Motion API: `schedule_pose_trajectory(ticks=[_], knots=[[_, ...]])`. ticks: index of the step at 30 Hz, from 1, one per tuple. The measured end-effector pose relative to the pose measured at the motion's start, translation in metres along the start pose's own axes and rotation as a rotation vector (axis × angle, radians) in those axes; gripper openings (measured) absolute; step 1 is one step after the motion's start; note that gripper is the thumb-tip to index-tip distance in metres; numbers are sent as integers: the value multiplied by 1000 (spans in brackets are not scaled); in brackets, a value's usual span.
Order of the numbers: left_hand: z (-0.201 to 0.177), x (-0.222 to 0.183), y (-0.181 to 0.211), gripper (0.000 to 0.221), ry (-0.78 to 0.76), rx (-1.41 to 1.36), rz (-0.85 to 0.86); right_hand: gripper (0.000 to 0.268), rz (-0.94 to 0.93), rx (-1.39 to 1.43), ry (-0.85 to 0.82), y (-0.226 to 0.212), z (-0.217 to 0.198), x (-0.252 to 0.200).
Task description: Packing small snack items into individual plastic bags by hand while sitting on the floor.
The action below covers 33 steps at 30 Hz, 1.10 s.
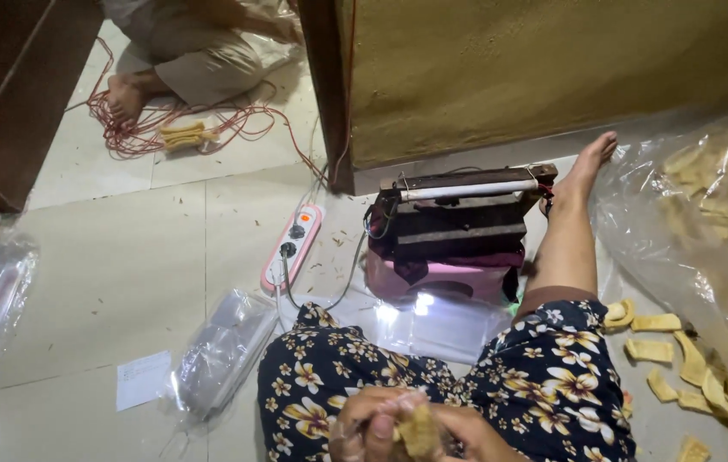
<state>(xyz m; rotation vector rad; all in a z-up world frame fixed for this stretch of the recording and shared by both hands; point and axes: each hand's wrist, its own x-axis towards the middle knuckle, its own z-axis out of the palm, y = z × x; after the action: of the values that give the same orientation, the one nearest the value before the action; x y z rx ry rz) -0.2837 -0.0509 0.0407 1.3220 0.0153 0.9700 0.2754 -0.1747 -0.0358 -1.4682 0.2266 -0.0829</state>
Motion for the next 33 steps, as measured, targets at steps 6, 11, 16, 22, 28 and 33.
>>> schedule_pose_trajectory(ticks=[6,11,16,22,28,33], knots=[[-220,-79,-134,40,233,-651,-722,99,51,-71,-323,-47,31,-119],[-202,-101,-116,74,84,1276,-397,80,304,-74,-1212,-40,57,-417],[-177,-102,-124,80,-6,1566,-376,61,28,-260,-1231,-8,-6,-401],[-61,0,-77,62,-622,1601,-545,24,-240,-524,-644,6,-181,-327],[18,50,-167,62,-1012,1390,-860,37,-167,-963,-82,75,-422,-267],[-9,14,-277,82,-1130,1488,-1166,81,-122,-1539,140,203,-598,-271]])
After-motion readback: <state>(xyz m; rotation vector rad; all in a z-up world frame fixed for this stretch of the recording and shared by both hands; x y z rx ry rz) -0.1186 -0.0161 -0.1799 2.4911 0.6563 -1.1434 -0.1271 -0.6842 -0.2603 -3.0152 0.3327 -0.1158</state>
